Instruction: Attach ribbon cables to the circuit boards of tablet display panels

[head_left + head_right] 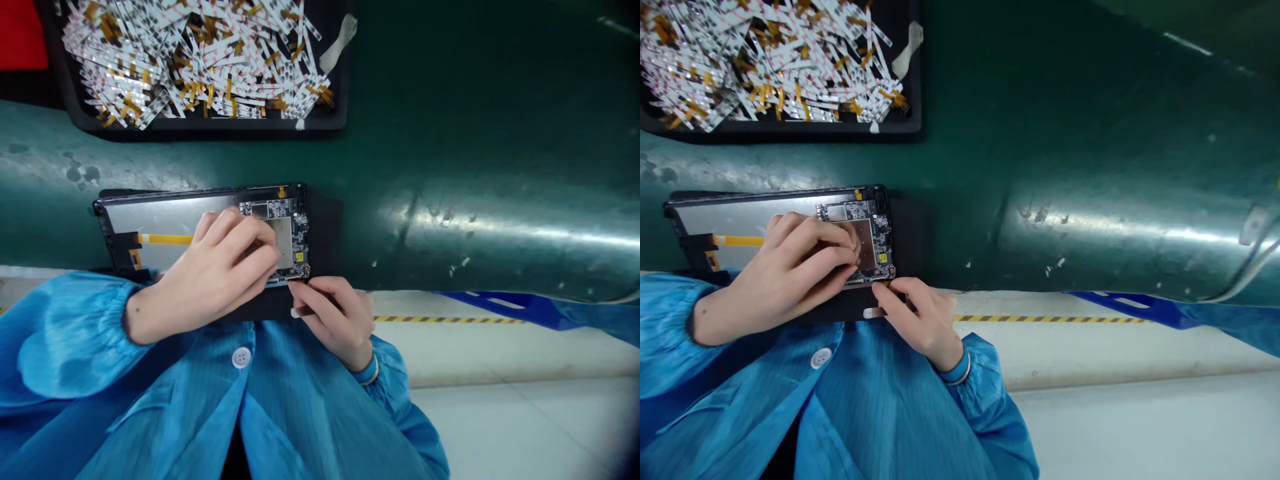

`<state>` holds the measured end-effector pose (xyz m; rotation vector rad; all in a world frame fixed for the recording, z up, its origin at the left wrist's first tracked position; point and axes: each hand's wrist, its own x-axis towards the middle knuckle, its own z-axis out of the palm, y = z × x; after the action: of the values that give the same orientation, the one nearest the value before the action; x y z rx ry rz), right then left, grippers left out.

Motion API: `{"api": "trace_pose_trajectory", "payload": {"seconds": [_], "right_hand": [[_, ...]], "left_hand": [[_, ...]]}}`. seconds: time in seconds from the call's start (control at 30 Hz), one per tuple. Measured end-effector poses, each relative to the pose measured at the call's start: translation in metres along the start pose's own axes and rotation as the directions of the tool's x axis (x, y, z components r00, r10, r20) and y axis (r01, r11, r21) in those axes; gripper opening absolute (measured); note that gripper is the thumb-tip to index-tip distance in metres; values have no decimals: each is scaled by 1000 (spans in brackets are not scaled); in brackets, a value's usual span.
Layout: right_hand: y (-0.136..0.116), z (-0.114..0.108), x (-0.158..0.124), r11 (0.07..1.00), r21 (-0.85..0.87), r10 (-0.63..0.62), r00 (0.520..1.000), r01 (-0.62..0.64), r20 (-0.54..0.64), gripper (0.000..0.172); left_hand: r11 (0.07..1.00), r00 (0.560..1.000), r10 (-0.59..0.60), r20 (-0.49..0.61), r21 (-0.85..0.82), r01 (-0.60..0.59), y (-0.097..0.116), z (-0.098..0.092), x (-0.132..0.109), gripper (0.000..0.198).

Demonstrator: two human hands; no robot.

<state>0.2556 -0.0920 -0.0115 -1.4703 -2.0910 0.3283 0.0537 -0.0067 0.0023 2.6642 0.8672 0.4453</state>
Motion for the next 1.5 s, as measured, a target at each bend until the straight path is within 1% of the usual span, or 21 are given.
{"api": "trace_pose_trajectory", "payload": {"seconds": [0.13,0.3,0.4,0.5,0.6,0.67,0.87,1.03,1.17,1.33,1.5], "right_hand": [[-1,4,-2,1000,11,-5,999,5,-35,16],[-6,7,0,998,36,51,997,-49,-54,10],[-7,7,1,997,57,56,997,-53,-51,10],[-6,5,1,992,97,81,997,-78,-20,10],[-4,2,2,967,194,156,986,-165,60,14],[-2,1,3,947,249,184,978,-202,95,17],[5,3,2,917,335,215,976,-217,43,11],[8,1,3,887,389,237,969,-248,75,8],[8,0,4,881,400,245,967,-254,75,7],[8,0,3,856,433,265,959,-282,101,8],[9,0,3,853,437,267,958,-286,105,9]], "left_hand": [[1000,1000,6,-3,-1,-6,0,0,-1,6],[1000,1000,9,9,-8,-9,-1,0,-3,7],[1000,1000,15,24,-22,-15,-1,2,-3,8],[998,999,32,32,-51,-30,0,3,-3,8],[996,997,54,47,-71,-51,-1,3,-3,9],[994,996,70,48,-89,-66,-2,3,-3,10],[977,991,120,55,-184,-108,-4,0,-3,19],[973,987,134,85,-199,-115,-5,-3,-1,23],[972,985,139,99,-205,-116,-6,-5,-1,26],[966,986,135,100,-234,-108,-6,-6,-2,26],[962,987,131,98,-255,-102,-7,-4,-2,25]]}}
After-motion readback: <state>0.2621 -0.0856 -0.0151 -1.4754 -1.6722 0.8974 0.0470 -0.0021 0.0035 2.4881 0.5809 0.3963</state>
